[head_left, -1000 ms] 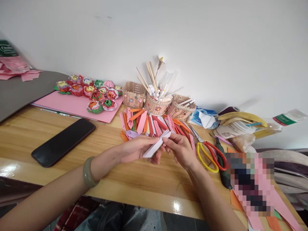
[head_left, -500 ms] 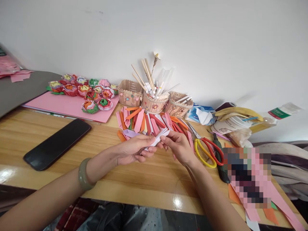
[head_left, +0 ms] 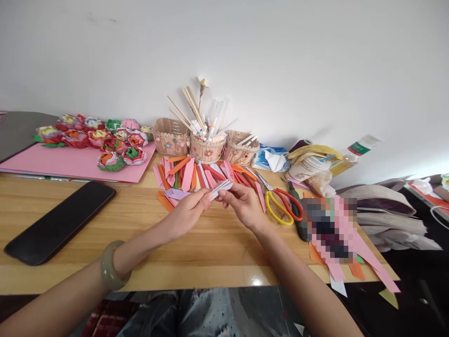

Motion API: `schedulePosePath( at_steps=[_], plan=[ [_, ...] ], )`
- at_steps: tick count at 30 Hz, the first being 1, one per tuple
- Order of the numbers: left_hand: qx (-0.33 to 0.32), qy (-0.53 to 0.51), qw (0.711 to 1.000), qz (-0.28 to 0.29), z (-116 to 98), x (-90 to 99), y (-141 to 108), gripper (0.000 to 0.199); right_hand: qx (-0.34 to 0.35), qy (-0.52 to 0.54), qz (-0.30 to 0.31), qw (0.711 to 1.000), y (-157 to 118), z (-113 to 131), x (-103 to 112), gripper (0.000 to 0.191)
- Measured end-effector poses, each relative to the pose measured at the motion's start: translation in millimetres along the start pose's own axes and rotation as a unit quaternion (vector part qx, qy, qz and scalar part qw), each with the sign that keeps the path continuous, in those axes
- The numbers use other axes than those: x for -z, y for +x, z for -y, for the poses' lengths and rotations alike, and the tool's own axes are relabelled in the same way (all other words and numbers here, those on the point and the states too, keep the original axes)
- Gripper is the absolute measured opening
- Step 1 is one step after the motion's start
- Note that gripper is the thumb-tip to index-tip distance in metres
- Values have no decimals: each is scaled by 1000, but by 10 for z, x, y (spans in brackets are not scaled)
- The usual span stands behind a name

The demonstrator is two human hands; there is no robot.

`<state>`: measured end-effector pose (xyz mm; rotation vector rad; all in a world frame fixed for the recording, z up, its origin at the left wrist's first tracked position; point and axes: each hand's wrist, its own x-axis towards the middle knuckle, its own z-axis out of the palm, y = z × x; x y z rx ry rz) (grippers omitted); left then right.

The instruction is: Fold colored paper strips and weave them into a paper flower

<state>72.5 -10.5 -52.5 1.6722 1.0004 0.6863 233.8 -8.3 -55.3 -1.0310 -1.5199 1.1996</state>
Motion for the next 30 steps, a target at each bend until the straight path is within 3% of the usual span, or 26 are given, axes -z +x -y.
schedulePosePath(
  at_steps=[7,12,15,20,25,28,30],
  plan=[
    [10,-66,997,29,-22,0,-18,23,2,-16,-35,999,-85,60,24,29],
    [-53,85,995,-23,55,-91,-61,20,5,-17,-86,996,-238,-4,-65,27],
    [-66,114,991,-33,94,-131,-78,19,-6,-7,-98,995,-285,-6,-99,26],
    [-34,44,998,-15,162,-144,-37,22,-91,-76,22,993,-427,70,229,23],
    [-11,-31,999,22,216,-156,17,25,-71,-307,202,927,-813,96,589,15],
    [-6,-55,998,37,227,-157,30,26,-49,-360,211,908,-957,66,593,5],
    [-4,-60,997,40,227,-152,35,27,-29,-380,210,900,-976,42,554,9]
  ],
)
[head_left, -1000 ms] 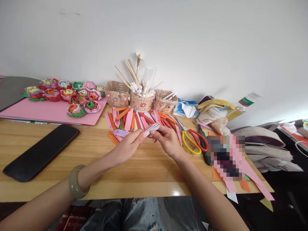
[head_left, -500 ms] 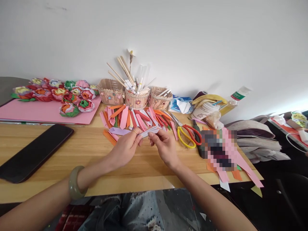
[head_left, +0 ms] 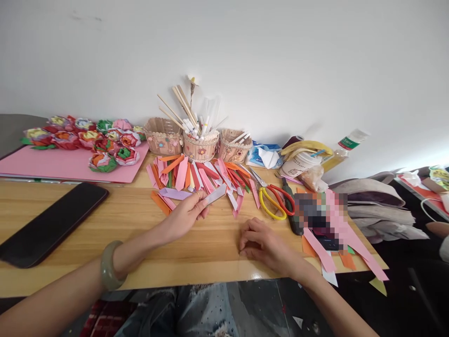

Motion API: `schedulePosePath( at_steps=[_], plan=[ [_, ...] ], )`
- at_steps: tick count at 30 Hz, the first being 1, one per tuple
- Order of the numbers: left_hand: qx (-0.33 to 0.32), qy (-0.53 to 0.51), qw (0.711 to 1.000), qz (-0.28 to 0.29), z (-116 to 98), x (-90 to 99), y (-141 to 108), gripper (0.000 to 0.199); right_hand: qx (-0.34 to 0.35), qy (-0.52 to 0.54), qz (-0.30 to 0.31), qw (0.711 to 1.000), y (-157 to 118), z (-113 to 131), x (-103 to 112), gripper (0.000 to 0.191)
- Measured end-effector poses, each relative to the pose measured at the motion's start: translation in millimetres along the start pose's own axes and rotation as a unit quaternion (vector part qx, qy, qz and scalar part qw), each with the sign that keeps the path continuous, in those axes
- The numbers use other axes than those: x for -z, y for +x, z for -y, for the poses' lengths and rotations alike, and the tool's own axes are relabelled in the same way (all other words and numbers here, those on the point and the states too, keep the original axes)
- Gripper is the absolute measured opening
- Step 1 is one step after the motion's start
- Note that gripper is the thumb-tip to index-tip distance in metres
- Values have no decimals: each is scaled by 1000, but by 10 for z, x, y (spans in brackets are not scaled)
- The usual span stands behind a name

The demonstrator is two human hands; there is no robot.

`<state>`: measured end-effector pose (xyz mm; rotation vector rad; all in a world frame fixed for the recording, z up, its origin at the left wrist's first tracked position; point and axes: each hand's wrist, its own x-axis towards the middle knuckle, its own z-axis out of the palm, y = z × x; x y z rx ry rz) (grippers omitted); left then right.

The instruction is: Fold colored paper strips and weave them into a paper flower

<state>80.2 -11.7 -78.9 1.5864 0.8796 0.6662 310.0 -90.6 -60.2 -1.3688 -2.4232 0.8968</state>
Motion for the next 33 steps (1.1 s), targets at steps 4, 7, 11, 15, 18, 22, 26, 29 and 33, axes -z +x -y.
schedulePosePath(
  at_steps=[4,7,11,15,18,22,26,29,33],
  plan=[
    [2,-7,1000,-11,-8,5,6,26,24,-43,-5,999,49,19,-30,14],
    [-3,-16,1000,-20,-31,-2,12,24,15,-46,-21,999,24,18,-15,18],
    [-20,-26,999,-20,-81,7,36,22,-5,-62,-9,998,-42,-45,12,14],
    [-17,-33,999,-26,-106,21,46,21,-1,-87,6,996,-35,-122,-27,17],
    [-29,-29,999,-21,-94,26,45,22,-6,-94,-36,995,2,-163,-93,22],
    [-37,-29,999,-24,-84,34,48,23,-48,-81,-81,992,46,-165,-101,21],
    [-13,-37,999,-31,-94,35,53,21,-60,-30,-122,990,136,-21,71,43],
    [-7,-44,998,-39,-75,28,58,23,-65,48,-173,982,293,114,235,46],
    [1,-57,996,-70,-23,21,72,21,-30,125,-204,970,586,185,316,37]
  ],
)
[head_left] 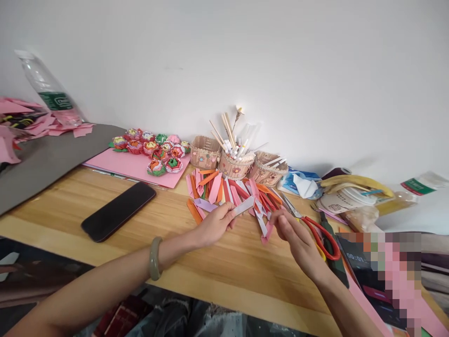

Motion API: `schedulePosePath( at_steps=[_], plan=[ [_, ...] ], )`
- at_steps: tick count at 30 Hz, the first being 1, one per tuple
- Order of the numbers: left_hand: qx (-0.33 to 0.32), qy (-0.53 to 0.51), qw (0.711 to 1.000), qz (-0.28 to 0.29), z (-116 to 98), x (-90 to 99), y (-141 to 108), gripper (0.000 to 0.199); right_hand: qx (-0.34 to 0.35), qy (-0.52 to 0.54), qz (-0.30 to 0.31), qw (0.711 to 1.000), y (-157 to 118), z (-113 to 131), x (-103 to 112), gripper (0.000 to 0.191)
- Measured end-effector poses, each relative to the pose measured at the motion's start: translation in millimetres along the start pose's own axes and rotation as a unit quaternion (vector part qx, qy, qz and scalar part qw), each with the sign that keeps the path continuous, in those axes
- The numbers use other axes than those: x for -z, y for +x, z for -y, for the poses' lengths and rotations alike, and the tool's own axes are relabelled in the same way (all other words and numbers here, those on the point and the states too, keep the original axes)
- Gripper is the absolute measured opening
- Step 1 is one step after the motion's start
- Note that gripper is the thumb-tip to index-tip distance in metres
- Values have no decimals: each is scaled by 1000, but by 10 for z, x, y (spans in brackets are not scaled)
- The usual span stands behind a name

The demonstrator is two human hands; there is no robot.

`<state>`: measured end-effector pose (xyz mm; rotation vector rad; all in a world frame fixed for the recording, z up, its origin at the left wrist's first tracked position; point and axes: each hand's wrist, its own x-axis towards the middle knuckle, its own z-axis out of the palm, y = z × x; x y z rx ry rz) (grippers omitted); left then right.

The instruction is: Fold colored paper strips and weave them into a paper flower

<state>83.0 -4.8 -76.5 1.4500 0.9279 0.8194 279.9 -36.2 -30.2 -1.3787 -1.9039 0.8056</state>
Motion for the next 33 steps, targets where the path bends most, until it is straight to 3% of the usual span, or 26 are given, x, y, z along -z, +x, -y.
schedulePosePath(
  at_steps=[9,18,23,29,33],
  plan=[
    [-20,39,997,-69,55,8,23,23,26,-70,-43,996,234,36,-449,25],
    [-7,-45,994,-95,50,-55,19,12,8,-99,-54,994,244,6,-707,27],
    [-9,-47,996,-71,75,-66,-1,14,-9,-48,-74,996,263,-20,-727,29],
    [-7,-44,997,-59,6,-33,1,15,-56,171,-20,983,339,-11,-674,23],
    [3,-66,997,-47,-49,-23,2,17,-59,211,-37,975,347,-20,-646,23]
  ],
)
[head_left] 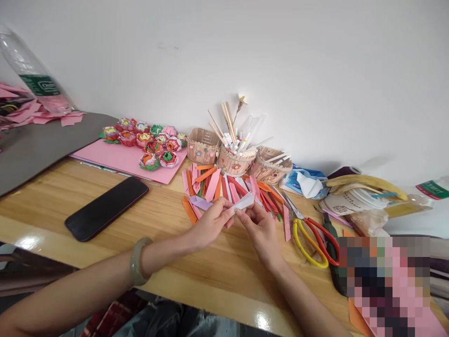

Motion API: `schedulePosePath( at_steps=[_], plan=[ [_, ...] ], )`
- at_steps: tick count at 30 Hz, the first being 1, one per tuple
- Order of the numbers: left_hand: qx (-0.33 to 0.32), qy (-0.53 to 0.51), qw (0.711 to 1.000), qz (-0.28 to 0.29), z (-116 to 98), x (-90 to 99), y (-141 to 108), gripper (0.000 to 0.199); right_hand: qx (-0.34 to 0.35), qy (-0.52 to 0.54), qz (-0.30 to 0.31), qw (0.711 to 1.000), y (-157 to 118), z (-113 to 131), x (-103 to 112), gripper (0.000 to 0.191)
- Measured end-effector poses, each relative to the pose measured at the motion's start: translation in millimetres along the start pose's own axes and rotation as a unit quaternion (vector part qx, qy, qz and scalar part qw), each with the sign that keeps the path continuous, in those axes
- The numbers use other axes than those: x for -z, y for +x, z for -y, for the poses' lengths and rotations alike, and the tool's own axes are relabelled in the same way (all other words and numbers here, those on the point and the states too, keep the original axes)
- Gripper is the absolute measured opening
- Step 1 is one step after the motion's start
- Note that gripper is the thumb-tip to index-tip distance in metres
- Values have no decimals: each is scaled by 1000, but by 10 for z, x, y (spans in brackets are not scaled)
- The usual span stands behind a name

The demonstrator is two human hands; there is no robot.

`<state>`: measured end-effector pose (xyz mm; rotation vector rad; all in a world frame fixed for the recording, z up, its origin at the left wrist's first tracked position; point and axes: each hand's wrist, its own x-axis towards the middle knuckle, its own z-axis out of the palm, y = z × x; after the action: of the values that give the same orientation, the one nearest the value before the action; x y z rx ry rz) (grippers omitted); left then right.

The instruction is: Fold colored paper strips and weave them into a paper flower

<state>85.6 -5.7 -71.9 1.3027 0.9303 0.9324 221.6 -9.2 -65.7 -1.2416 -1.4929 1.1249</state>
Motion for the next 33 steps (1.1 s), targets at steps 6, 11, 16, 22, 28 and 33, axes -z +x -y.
schedulePosePath(
  at_steps=[6,11,16,22,28,33],
  plan=[
    [-11,3,1000,-1,43,-18,-30,23,-1,16,-18,1000,-53,3,-30,25],
    [7,12,999,-31,18,-45,-46,28,-2,19,-21,1000,-102,-18,-66,22],
    [26,-15,999,-35,-22,-68,-51,32,18,12,-39,999,-147,-55,-79,22],
    [63,-79,994,-39,-48,-108,-43,32,33,21,-53,998,-171,-37,-98,19],
    [73,-95,992,-42,-47,-105,-58,32,27,24,-45,998,-176,-34,-93,17],
    [-7,0,998,-68,-55,-100,-95,23,28,12,-35,999,-191,-19,-76,19]
  ],
)
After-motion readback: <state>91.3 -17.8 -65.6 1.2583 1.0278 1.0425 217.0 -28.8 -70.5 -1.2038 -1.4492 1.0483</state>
